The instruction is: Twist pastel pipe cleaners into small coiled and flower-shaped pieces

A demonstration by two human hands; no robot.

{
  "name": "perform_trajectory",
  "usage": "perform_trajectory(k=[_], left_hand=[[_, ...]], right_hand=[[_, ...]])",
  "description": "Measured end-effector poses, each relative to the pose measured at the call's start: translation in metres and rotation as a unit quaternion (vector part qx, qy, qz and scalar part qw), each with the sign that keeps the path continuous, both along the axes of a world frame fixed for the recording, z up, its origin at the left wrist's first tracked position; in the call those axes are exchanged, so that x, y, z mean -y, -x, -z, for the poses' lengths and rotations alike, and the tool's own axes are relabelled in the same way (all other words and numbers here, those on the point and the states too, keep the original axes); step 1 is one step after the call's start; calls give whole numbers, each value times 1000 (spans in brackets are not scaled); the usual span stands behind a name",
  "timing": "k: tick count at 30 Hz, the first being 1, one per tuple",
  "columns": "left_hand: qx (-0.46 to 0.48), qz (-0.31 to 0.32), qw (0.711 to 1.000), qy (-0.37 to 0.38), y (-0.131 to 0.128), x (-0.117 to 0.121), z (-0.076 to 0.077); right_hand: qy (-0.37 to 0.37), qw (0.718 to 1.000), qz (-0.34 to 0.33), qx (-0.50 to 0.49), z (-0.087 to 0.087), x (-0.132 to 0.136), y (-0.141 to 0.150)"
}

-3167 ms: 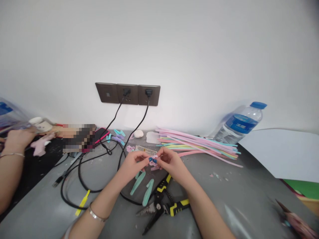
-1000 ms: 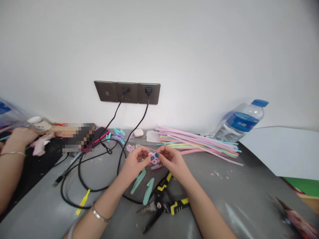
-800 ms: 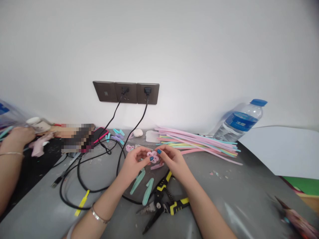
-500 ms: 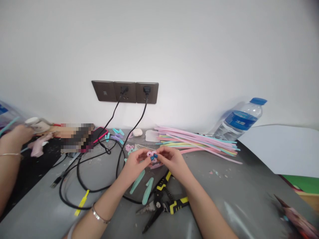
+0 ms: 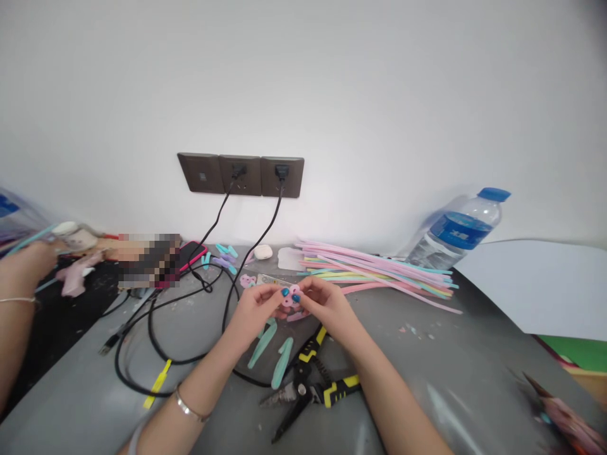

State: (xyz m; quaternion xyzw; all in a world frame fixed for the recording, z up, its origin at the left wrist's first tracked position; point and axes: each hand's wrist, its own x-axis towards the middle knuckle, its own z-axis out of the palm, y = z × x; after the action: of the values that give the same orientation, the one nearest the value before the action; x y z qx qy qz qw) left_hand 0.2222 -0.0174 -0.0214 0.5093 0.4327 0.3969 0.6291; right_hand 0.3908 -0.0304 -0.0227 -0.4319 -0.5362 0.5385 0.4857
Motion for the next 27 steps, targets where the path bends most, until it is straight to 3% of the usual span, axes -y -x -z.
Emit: perform_trajectory(k=[4,12,27], left_hand=[[-39,-26,997,-57,4,-4,0],[-84,0,992,-97,5,-3,-1],[-52,-37,996,-65,1,0,-7]], right_hand=[[11,1000,-10,4,2,0,0],[14,1000,-21,-11,1,2,3],[44,998,-13,-39,-2,1,2]])
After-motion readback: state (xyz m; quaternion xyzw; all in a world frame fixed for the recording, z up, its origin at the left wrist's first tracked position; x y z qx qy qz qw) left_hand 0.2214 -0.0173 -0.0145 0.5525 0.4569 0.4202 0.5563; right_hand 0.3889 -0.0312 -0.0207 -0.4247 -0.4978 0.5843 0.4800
